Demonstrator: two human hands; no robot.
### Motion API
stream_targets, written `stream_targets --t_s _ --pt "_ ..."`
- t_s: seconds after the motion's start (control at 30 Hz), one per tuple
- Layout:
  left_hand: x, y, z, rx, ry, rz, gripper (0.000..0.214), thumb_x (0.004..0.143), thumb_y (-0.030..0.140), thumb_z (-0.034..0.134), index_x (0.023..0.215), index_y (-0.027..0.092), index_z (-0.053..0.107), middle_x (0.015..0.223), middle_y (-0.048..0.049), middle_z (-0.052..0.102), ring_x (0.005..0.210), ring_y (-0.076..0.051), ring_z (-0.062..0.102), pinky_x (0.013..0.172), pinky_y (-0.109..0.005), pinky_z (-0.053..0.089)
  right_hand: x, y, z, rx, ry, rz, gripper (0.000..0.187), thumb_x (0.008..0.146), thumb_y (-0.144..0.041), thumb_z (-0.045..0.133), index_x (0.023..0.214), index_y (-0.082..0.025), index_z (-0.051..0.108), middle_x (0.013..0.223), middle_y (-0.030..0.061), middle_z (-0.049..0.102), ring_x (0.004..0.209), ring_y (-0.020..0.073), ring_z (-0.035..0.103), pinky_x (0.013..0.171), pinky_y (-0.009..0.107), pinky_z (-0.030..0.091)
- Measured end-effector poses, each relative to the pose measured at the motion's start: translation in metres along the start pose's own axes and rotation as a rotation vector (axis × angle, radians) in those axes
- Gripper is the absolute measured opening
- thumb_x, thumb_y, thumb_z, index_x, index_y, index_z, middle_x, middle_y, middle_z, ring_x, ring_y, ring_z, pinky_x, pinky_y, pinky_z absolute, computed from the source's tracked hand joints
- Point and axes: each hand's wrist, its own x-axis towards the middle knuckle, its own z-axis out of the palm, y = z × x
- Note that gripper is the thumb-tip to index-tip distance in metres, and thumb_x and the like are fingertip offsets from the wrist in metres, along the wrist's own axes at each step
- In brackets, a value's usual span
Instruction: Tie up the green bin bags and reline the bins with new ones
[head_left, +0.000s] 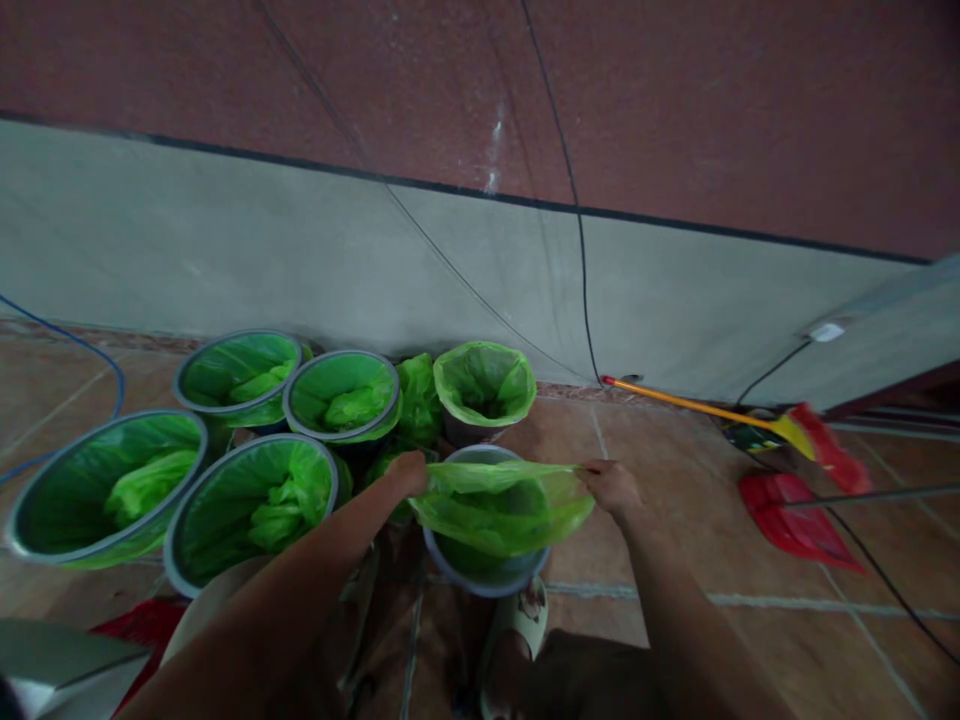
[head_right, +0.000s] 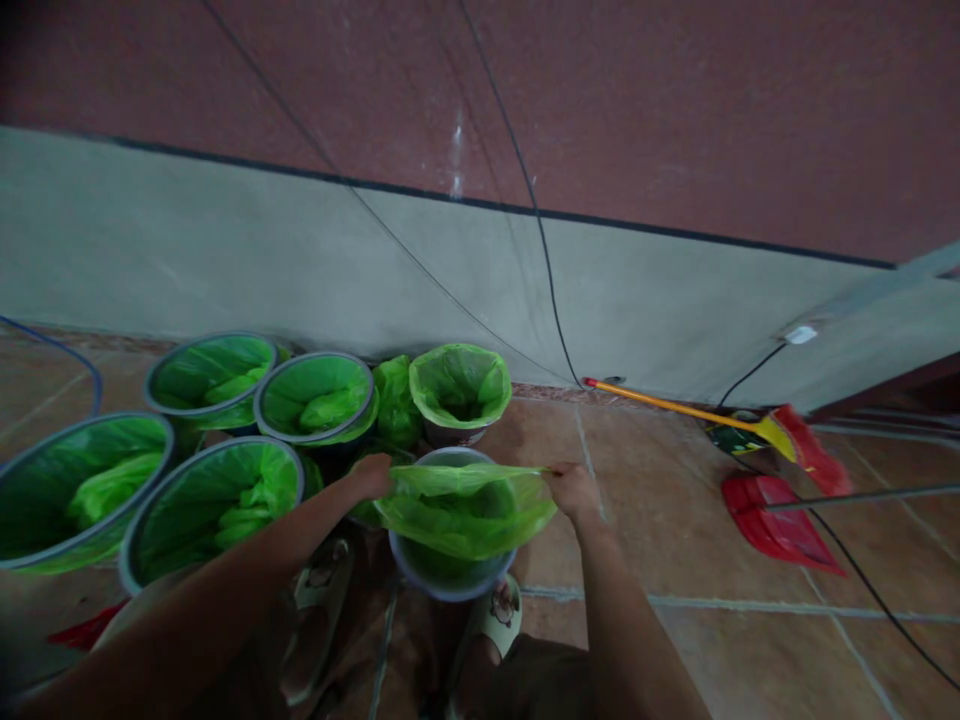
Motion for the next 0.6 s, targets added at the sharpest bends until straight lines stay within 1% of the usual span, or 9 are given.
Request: stream_targets --t_s 0.07,0.13,0.23,0.33,0.43,0.5,0.53,0.57,0.6 --pt "-0.001 -0.004 -0.002 0.050 0.000 -0.038 0.028 0.077 0.013 0.060 0.102 0.010 0.073 0.108 -0.0171 0.074 0.105 -0.027 0.069 0.084 -0.027 0.053 -0.002 -0.002 -0.003 0.024 0.048 0.018 0.021 0.081 -0.029 0.058 0.082 -0.019 0.077 0.072 0.0034 0.071 0.068 0.0153 0.064 0.057 0.022 0.041" --pt "-0.002 -0.006 -0.009 0.071 0.027 -0.051 0.030 0.078 0.010 0.057 0.104 0.009 0.073 0.110 -0.0192 0.073 0.107 -0.028 0.068 0.085 -0.028 0.053 -0.003 -0.002 -0.005 0.077 0.055 0.049 0.023 0.080 -0.029 0.057 0.080 -0.017 0.076 0.068 0.0038 0.069 0.066 0.0156 0.063 0.056 0.022 0.042" --pt "-0.002 -0.002 -0.022 0.076 0.077 -0.013 0.031 0.081 0.010 0.052 0.104 0.008 0.074 0.109 -0.0196 0.072 0.108 -0.027 0.068 0.088 -0.029 0.052 -0.007 -0.005 -0.012 0.181 0.013 0.087 0.022 0.077 -0.027 0.055 0.072 -0.016 0.074 0.060 0.0029 0.065 0.058 0.0143 0.060 0.053 0.022 0.043" --pt "-0.003 0.006 -0.033 0.067 0.113 0.056 0.032 0.084 0.011 0.048 0.099 0.010 0.076 0.105 -0.0157 0.074 0.105 -0.024 0.068 0.091 -0.028 0.050 -0.018 -0.014 -0.023 0.221 -0.068 0.078 0.019 0.075 -0.024 0.056 0.069 -0.015 0.072 0.057 0.0024 0.064 0.052 0.0130 0.058 0.050 0.021 0.044" --pt "-0.005 0.012 -0.036 0.030 0.156 0.087 0.034 0.087 0.014 0.044 0.100 0.012 0.075 0.107 -0.0135 0.074 0.104 -0.023 0.068 0.090 -0.028 0.051 -0.032 -0.027 -0.029 0.173 -0.216 0.077 0.016 0.075 -0.022 0.057 0.067 -0.015 0.070 0.060 0.0039 0.066 0.053 0.0136 0.060 0.050 0.022 0.045" --pt "-0.006 0.013 -0.033 -0.027 0.191 0.078 0.034 0.090 0.019 0.043 0.103 0.014 0.074 0.108 -0.0131 0.074 0.106 -0.023 0.068 0.090 -0.029 0.051 -0.037 -0.034 -0.029 0.067 -0.333 0.084 0.014 0.074 -0.024 0.062 0.068 -0.014 0.069 0.066 0.0062 0.068 0.058 0.0164 0.064 0.052 0.024 0.047" --pt "-0.006 0.012 -0.030 -0.060 0.202 0.059 0.034 0.092 0.023 0.043 0.105 0.014 0.073 0.110 -0.0136 0.074 0.107 -0.024 0.068 0.090 -0.029 0.050 -0.037 -0.036 -0.027 -0.009 -0.355 0.075 0.014 0.072 -0.027 0.066 0.070 -0.014 0.069 0.071 0.0080 0.070 0.064 0.0188 0.066 0.054 0.025 0.049" --pt "-0.006 0.012 -0.027 -0.090 0.204 0.028 0.035 0.093 0.028 0.043 0.109 0.013 0.071 0.112 -0.0149 0.073 0.108 -0.025 0.068 0.090 -0.030 0.050 -0.037 -0.039 -0.025 -0.088 -0.343 0.057 0.017 0.070 -0.030 0.071 0.075 -0.013 0.070 0.079 0.0101 0.071 0.071 0.0216 0.068 0.058 0.027 0.050" --pt "-0.007 0.012 -0.023 -0.115 0.192 -0.009 0.039 0.093 0.036 0.044 0.113 0.011 0.068 0.114 -0.0169 0.072 0.110 -0.027 0.067 0.090 -0.030 0.051 -0.035 -0.041 -0.022 -0.152 -0.303 0.038 0.026 0.068 -0.032 0.075 0.083 -0.012 0.071 0.087 0.0120 0.072 0.079 0.0243 0.069 0.063 0.028 0.052"
